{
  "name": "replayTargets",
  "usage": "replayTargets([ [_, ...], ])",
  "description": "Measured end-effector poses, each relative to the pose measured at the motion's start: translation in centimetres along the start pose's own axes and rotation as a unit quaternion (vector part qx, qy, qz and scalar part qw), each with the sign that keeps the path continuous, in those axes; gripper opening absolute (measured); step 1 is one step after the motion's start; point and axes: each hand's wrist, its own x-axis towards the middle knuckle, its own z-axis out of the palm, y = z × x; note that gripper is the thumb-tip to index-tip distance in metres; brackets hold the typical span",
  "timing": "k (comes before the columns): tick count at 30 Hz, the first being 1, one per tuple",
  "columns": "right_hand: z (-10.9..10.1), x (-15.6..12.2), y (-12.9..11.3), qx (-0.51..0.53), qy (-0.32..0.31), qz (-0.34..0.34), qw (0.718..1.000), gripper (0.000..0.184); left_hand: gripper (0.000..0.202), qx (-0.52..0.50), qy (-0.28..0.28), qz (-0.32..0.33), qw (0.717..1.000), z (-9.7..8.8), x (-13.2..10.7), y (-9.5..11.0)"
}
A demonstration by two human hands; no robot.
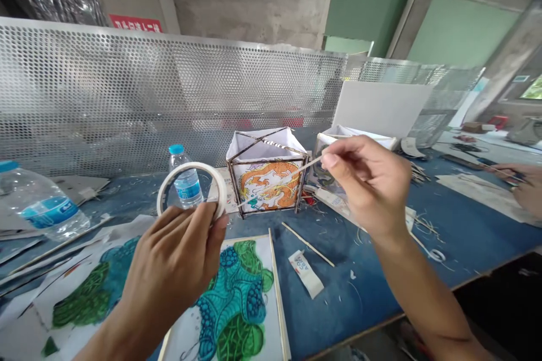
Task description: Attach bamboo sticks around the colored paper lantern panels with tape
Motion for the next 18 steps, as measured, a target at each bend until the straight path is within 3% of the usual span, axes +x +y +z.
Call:
replayTargets([
  [3,-2.0,-1.9,0.1,-0.042,0.011,0.039,0.998,0.005,0.017,-0.004,-0.031,0.005,0.999,-0.6,-1.0,0.6],
  [8,-4.8,-6.4,1.1,-0.027,0.109,0.107,0.988,0.012,0.008,-0.034,-0.05,0.029,0.998,-1.3,-2.3,2.0],
  [12,-6.8,-8.9,2.0,-0.028,0.24,0.122,0.963,0.013,0.008,0.004,-0.047,0.029,0.998,-2.2,-2.9,2.3],
  [16,-6.9,-10.5,1.6,-0.046,0.286,0.121,0.949,0.015,0.007,0.001,-0.051,0.026,0.998,-2.9,-3.5,3.0],
  [18,-5.9,-11.9,0.9,-0.118,0.312,0.078,0.94,0.034,0.007,0.003,-0.049,0.034,0.998,-2.9,-3.4,3.8],
])
